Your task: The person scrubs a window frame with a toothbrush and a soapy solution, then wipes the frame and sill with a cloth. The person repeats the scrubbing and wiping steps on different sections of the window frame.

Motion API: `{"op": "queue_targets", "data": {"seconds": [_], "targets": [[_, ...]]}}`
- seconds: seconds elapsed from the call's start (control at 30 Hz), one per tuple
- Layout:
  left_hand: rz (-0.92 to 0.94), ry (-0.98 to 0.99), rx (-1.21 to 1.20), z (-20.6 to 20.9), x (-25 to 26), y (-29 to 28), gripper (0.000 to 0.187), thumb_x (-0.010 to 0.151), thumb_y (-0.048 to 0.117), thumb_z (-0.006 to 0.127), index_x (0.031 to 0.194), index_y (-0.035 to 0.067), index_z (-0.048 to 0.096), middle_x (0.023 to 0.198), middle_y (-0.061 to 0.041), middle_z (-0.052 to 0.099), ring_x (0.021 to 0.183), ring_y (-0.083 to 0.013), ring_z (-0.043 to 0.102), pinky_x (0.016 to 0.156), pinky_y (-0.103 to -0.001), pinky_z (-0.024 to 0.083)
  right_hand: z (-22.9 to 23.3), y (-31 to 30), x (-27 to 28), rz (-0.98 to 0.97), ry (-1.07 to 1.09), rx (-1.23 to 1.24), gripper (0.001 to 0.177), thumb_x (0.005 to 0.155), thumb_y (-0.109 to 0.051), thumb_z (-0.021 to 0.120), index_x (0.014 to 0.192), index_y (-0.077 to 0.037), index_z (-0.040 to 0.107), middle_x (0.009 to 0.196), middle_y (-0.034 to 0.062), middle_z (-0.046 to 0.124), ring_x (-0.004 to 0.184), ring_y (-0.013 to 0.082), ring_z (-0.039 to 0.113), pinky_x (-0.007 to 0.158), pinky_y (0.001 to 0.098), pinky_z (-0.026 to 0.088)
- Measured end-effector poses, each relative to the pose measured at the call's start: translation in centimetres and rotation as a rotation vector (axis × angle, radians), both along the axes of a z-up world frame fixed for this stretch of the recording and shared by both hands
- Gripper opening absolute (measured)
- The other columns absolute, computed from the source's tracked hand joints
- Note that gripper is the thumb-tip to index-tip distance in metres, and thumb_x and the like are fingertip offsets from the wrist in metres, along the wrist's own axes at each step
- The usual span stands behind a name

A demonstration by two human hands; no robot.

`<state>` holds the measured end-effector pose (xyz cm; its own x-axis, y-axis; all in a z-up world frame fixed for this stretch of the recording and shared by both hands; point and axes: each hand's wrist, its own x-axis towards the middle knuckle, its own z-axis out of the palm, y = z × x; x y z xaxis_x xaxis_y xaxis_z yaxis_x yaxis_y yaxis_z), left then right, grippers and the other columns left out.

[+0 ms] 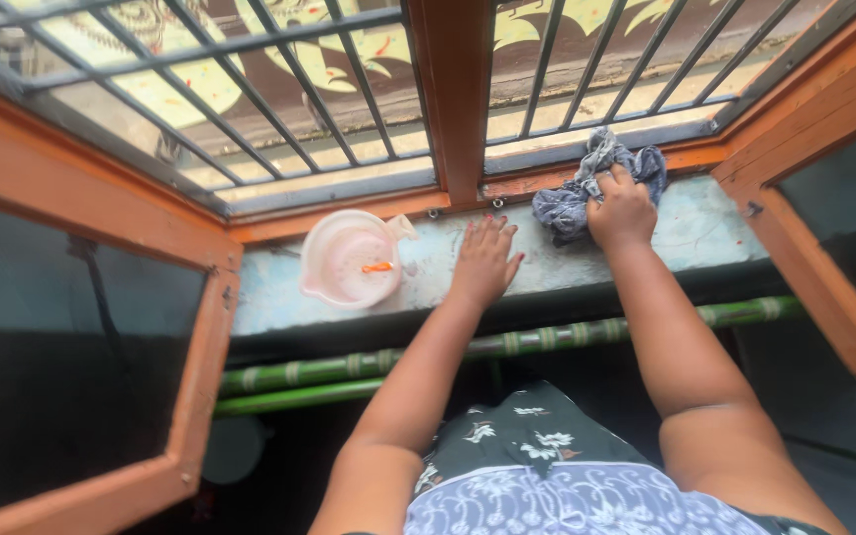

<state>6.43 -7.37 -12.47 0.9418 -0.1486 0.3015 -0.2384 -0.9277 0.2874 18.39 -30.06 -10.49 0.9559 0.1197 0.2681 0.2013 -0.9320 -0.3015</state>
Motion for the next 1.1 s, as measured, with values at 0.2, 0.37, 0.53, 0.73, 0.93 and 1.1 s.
{"op": "queue_targets", "data": {"seconds": [0.2,0.37,0.53,0.73,0.93,1.1], "targets": [[0.054,0.137,0.004,-2.8,0.9,1.4,0.052,0.100,0.046,0.049,0.140,0.013,0.058,0.156,-0.007,0.047,0.155,-0.0302,0.024,0.122,-0.068,0.008,-0.7,2.2,0.4,-0.085,-0.037,-0.165,0.049,0.077,-0.025,0.076,0.126,-0.016,0.073,0.143,0.0090,0.060,0.111,0.0356,0.063,0.086,0.0479,0.055],[0.029,0.164,-0.001,-2.8,0.8,1.4,0.054,0.099,0.046,0.048,0.140,0.012,0.058,0.156,-0.009,0.045,0.156,-0.0321,0.022,0.122,-0.066,0.008,-0.7,2.7,0.4,-0.141,0.046,-0.150,0.050,0.083,-0.025,0.073,0.133,-0.018,0.070,0.146,0.0058,0.058,0.112,0.0359,0.061,0.093,0.0490,0.053],[0.019,0.152,0.004,-2.7,0.5,1.6,0.055,0.099,0.045,0.049,0.141,0.010,0.056,0.156,-0.008,0.043,0.154,-0.0327,0.022,0.122,-0.066,0.009,-0.4,3.2,0.1,-0.163,0.119,-0.172,0.054,0.085,-0.024,0.071,0.138,-0.018,0.065,0.150,0.0049,0.053,0.117,0.0358,0.058,0.094,0.0499,0.052],[0.014,0.206,-0.027,-2.4,0.8,1.6,0.055,0.099,0.046,0.049,0.141,0.011,0.055,0.157,-0.008,0.042,0.154,-0.0326,0.022,0.122,-0.065,0.009,-0.4,3.5,0.0,-0.193,0.167,-0.190,0.053,0.086,-0.024,0.070,0.139,-0.020,0.065,0.152,0.0040,0.050,0.116,0.0355,0.058,0.094,0.0500,0.051],[0.015,0.208,-0.026,-2.3,1.0,1.4,0.056,0.100,0.047,0.048,0.143,0.011,0.053,0.157,-0.009,0.041,0.154,-0.0335,0.023,0.122,-0.064,0.010,-0.2,4.0,-0.5,-0.216,0.176,-0.203,0.053,0.087,-0.024,0.071,0.139,-0.020,0.064,0.153,0.0031,0.050,0.117,0.0356,0.058,0.095,0.0505,0.051],[0.013,0.240,-0.017,-2.0,0.8,1.4,0.057,0.101,0.047,0.045,0.144,0.011,0.051,0.157,-0.009,0.041,0.153,-0.0339,0.023,0.123,-0.063,0.009,0.2,4.3,-0.8,-0.236,0.226,-0.222,0.056,0.087,-0.025,0.073,0.142,-0.018,0.062,0.153,0.0041,0.048,0.119,0.0345,0.057,0.098,0.0497,0.050]]}}
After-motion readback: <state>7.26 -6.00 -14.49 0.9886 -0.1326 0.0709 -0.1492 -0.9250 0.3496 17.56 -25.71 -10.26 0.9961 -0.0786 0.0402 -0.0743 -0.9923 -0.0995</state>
